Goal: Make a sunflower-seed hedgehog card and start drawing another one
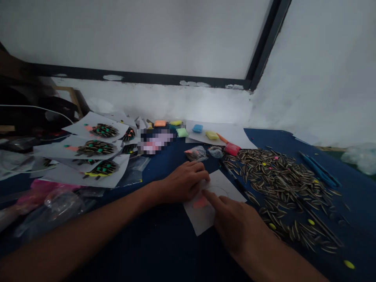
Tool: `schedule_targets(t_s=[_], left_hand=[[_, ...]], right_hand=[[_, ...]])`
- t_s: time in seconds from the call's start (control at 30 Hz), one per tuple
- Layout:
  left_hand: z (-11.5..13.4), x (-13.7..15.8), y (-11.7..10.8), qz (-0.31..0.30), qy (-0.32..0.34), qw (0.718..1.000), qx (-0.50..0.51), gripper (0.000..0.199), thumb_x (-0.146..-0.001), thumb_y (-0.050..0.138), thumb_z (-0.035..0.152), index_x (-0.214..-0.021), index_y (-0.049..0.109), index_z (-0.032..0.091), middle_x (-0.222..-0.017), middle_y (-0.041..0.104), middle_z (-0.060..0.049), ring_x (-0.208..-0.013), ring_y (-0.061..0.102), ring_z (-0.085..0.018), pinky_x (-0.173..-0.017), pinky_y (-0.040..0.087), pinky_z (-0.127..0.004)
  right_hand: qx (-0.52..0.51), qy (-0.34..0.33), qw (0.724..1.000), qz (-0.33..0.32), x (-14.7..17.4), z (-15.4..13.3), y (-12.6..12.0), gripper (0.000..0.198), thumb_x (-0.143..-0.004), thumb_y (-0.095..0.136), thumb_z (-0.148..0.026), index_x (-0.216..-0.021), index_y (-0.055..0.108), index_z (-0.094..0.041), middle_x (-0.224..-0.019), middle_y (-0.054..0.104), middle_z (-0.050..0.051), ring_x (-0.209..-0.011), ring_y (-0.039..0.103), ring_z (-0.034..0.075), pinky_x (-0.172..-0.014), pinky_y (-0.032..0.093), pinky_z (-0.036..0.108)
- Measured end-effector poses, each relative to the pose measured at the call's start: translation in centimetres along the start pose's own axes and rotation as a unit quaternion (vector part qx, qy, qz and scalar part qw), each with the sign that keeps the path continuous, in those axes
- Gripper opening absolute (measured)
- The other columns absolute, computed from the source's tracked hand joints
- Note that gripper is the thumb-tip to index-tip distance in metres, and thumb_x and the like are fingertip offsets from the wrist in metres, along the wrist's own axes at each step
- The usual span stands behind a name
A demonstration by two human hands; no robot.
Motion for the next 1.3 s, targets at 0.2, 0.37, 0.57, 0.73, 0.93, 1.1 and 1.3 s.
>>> schedule_targets(t_s=[0.2, 0.37, 0.57, 0.73, 0.93, 1.1, 1.3], left_hand=[[0.0, 0.0, -0.1, 0.007, 0.006, 1.0, 0.0, 0.023, -0.082, 0.045, 0.009, -0.1, 0.058, 0.018, -0.1, 0.055, -0.007, -0.093, 0.052, -0.02, -0.083, 0.042, -0.034], [-0.1, 0.1, -0.1, 0.019, 0.011, 1.0, 0.006, 0.024, -0.082, 0.044, 0.009, -0.1, 0.058, 0.018, -0.098, 0.055, -0.006, -0.091, 0.052, -0.019, -0.082, 0.042, -0.033], [-0.1, 0.0, 0.0, 0.019, 0.015, 1.0, 0.003, 0.027, -0.08, 0.043, 0.008, -0.101, 0.059, 0.018, -0.097, 0.055, -0.006, -0.089, 0.052, -0.019, -0.081, 0.042, -0.032], [-0.1, -0.1, 0.0, 0.02, 0.014, 1.0, 0.008, 0.029, -0.08, 0.044, 0.007, -0.102, 0.059, 0.018, -0.096, 0.056, -0.006, -0.09, 0.052, -0.019, -0.082, 0.042, -0.033], [-0.3, 0.0, 0.0, 0.016, 0.016, 1.0, 0.014, 0.028, -0.082, 0.044, 0.008, -0.102, 0.059, 0.018, -0.097, 0.056, -0.006, -0.091, 0.053, -0.02, -0.083, 0.042, -0.033], [-0.4, 0.0, 0.1, 0.021, 0.02, 1.0, 0.013, 0.028, -0.082, 0.043, 0.009, -0.102, 0.059, 0.018, -0.097, 0.056, -0.006, -0.09, 0.053, -0.02, -0.083, 0.042, -0.033], [-0.3, 0.0, 0.1, 0.017, 0.019, 1.0, 0.013, 0.028, -0.082, 0.043, 0.008, -0.103, 0.059, 0.019, -0.098, 0.056, -0.006, -0.091, 0.053, -0.02, -0.083, 0.042, -0.034]], right_hand=[[0.063, -0.031, 0.996, -0.055, 0.0, -1.3, 0.7, 0.055, -0.073, 0.042, 0.0, -0.121, 0.051, -0.026, -0.07, 0.061, -0.002, -0.044, 0.056, 0.012, -0.041, 0.023, 0.026], [0.027, -0.025, 0.999, -0.022, 0.3, -0.9, 0.2, 0.053, -0.078, 0.041, -0.003, -0.126, 0.046, -0.024, -0.075, 0.063, -0.001, -0.05, 0.058, 0.012, -0.045, 0.031, 0.025], [-0.016, -0.036, 0.999, 0.008, 1.3, -0.9, -0.7, 0.056, -0.074, 0.035, 0.0, -0.125, 0.046, -0.022, -0.077, 0.061, -0.001, -0.047, 0.055, 0.01, -0.043, 0.031, 0.025], [-0.011, -0.05, 0.998, 0.027, 1.5, -1.8, -1.2, 0.057, -0.071, 0.037, 0.001, -0.122, 0.048, -0.022, -0.072, 0.054, -0.002, -0.045, 0.048, 0.008, -0.042, 0.027, 0.023], [0.034, -0.077, 0.993, 0.082, 1.4, -2.5, -1.7, 0.052, -0.071, 0.035, 0.002, -0.114, 0.051, -0.021, -0.068, 0.05, -0.002, -0.044, 0.044, 0.009, -0.042, 0.023, 0.025], [0.006, -0.087, 0.992, 0.091, 1.6, -2.5, -2.0, 0.051, -0.071, 0.033, 0.004, -0.113, 0.051, -0.019, -0.066, 0.051, -0.003, -0.042, 0.047, 0.009, -0.041, 0.028, 0.022], [-0.021, -0.078, 0.995, 0.06, 1.7, -2.1, -1.8, 0.057, -0.073, 0.034, 0.001, -0.124, 0.047, -0.021, -0.071, 0.052, -0.002, -0.044, 0.05, 0.007, -0.042, 0.033, 0.02]])
Point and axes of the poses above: each hand's wrist, its own x-axis away from the middle knuckle, its own y-axis out of the palm, z = x × y, the point moved 6 cm from there along -x, towards the middle knuckle
